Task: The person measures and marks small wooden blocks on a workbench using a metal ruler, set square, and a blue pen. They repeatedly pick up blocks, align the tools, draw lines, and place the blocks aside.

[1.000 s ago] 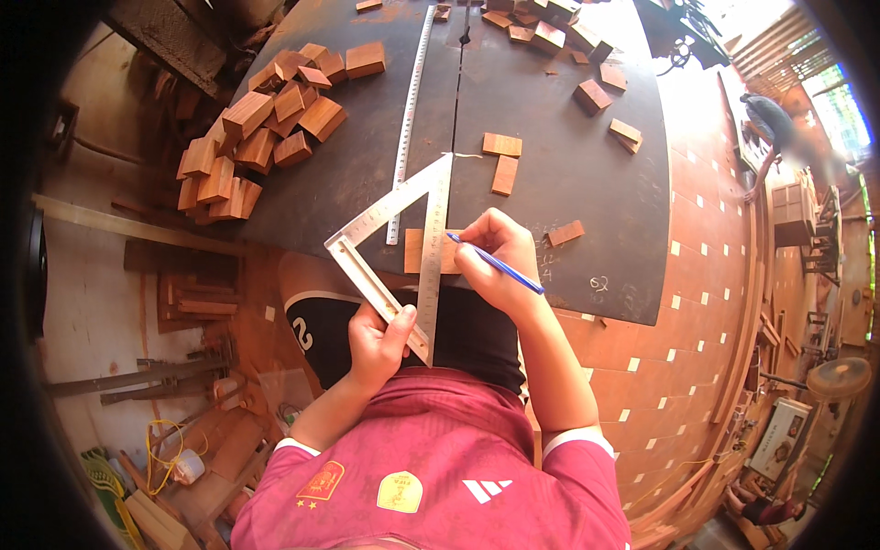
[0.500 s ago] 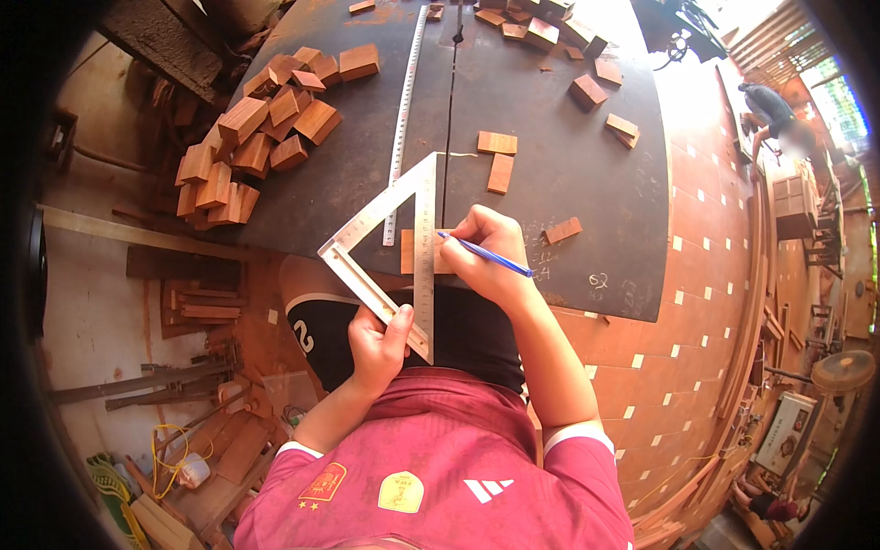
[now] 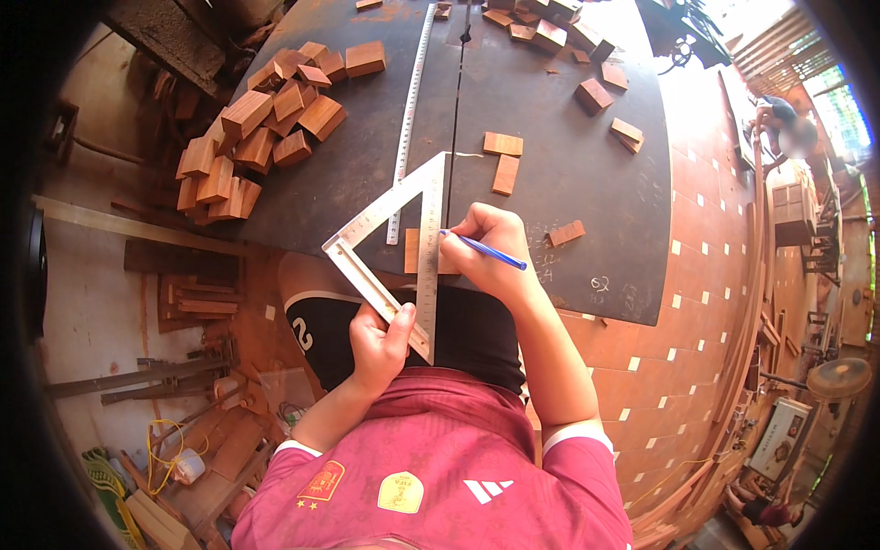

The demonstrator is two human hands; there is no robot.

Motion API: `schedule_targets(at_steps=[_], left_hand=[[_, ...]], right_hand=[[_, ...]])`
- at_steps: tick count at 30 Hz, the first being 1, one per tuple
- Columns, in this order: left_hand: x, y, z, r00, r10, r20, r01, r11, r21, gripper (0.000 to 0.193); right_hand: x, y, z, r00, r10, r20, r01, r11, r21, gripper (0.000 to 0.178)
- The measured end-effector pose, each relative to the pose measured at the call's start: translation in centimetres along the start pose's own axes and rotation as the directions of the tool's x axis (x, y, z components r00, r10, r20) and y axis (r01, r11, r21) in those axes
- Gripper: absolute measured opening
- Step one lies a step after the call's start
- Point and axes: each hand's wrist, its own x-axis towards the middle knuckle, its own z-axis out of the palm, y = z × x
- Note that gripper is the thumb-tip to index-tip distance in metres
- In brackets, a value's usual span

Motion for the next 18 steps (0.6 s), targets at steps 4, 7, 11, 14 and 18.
schedule_targets(at_steps=[4, 7, 11, 14, 18], left_hand=[[-0.2, -0.07, -0.17, 0.999, -0.046, -0.009, 0.046, 0.999, 0.014, 0.015], [-0.24, -0.26, -0.35, 0.997, -0.07, -0.007, 0.07, 0.997, 0.022, 0.016], [-0.27, -0.23, -0.29, 0.997, -0.074, -0.009, 0.074, 0.997, 0.015, 0.016], [-0.32, -0.22, -0.28, 0.996, -0.084, -0.006, 0.084, 0.996, 0.003, 0.016], [-0.25, 0.12, -0.15, 0.998, -0.067, -0.007, 0.068, 0.998, 0.012, 0.016]], right_hand=[[0.1, 0.0, 0.15, 1.0, -0.019, -0.012, 0.018, 0.999, -0.028, 0.022], [0.1, 0.18, 0.21, 1.0, 0.0, -0.007, 0.0, 1.0, -0.003, 0.022], [0.2, 0.34, 0.15, 1.0, 0.014, 0.002, -0.014, 1.0, -0.005, 0.023], [0.18, 0.09, 0.15, 1.0, 0.014, 0.004, -0.014, 1.0, -0.014, 0.024], [0.16, -0.1, 0.17, 1.0, 0.016, 0.0, -0.016, 0.999, -0.035, 0.024]])
